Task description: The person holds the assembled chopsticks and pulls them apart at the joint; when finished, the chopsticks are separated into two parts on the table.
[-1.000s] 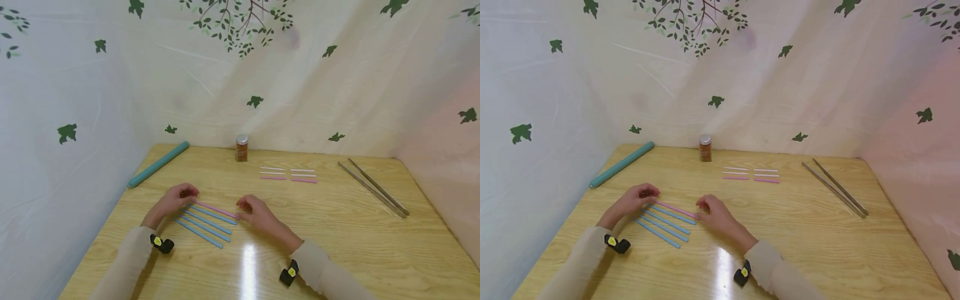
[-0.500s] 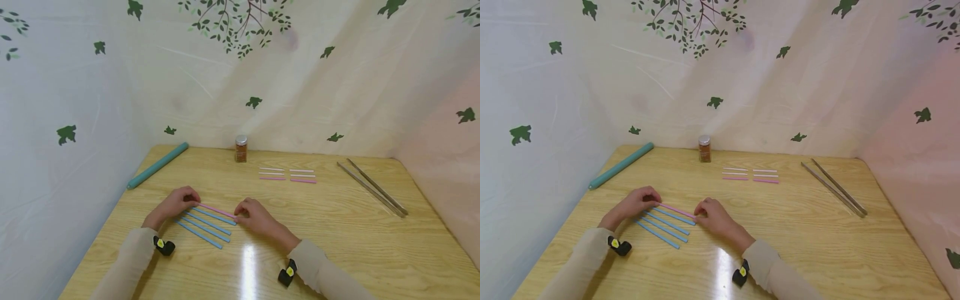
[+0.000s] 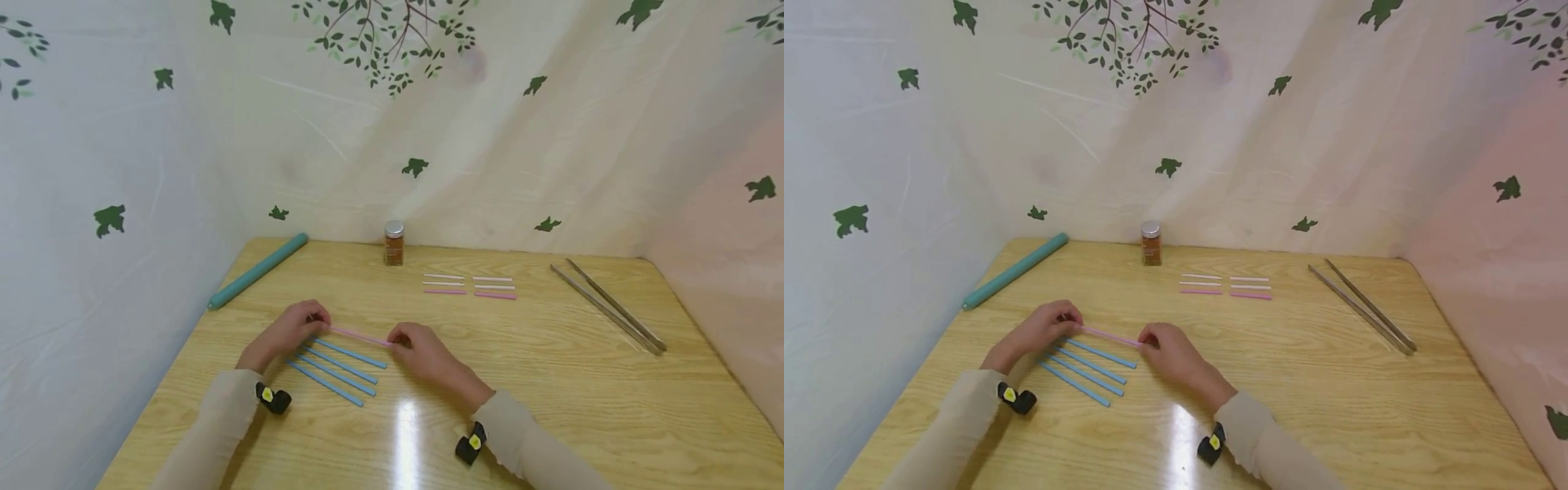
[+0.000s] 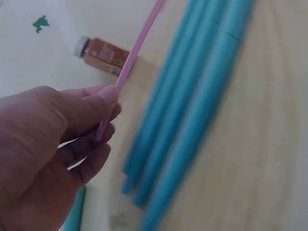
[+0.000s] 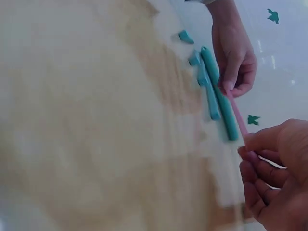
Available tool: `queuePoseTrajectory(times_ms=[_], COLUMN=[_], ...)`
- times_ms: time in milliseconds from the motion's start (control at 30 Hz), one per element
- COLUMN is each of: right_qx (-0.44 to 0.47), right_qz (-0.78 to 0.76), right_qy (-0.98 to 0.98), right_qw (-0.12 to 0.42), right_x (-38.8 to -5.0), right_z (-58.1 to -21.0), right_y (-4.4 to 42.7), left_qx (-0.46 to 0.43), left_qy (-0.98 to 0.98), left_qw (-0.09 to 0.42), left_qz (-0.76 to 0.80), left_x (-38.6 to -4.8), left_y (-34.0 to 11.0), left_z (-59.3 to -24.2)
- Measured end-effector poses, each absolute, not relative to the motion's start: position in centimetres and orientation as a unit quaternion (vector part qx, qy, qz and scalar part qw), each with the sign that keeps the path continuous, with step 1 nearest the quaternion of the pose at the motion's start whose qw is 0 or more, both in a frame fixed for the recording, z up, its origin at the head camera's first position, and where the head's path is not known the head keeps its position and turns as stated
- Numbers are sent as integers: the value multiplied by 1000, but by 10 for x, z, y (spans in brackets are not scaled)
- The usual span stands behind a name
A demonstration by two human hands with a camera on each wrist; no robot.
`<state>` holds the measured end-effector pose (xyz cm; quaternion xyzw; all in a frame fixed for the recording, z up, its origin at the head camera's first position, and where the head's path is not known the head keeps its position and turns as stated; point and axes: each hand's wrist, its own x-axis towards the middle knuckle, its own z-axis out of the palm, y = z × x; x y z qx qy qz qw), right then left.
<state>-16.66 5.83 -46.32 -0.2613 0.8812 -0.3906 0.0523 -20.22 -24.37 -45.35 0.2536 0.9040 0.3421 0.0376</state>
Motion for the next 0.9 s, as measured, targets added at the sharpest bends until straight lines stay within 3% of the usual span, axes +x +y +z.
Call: queuePoseTrajectory(times_ms=[167,367,900], right_qx=[-231,-217,-250], right_qz=[-407,-403,-392], right_qy=[883,889,883], right_qw=[16,-14,-64], right_x=[-174,-180,-185], right_z=[-445,-434,-424], right_y=[70,83,100], left_qx=[265,311,352], left_qy=[904,900,888], left_qw=[25,45,50], left_qz=[335,302,291], left_x=[-206,-210,-215], left_y=[-226,-195,-151], left_z=[-433,-416,-411])
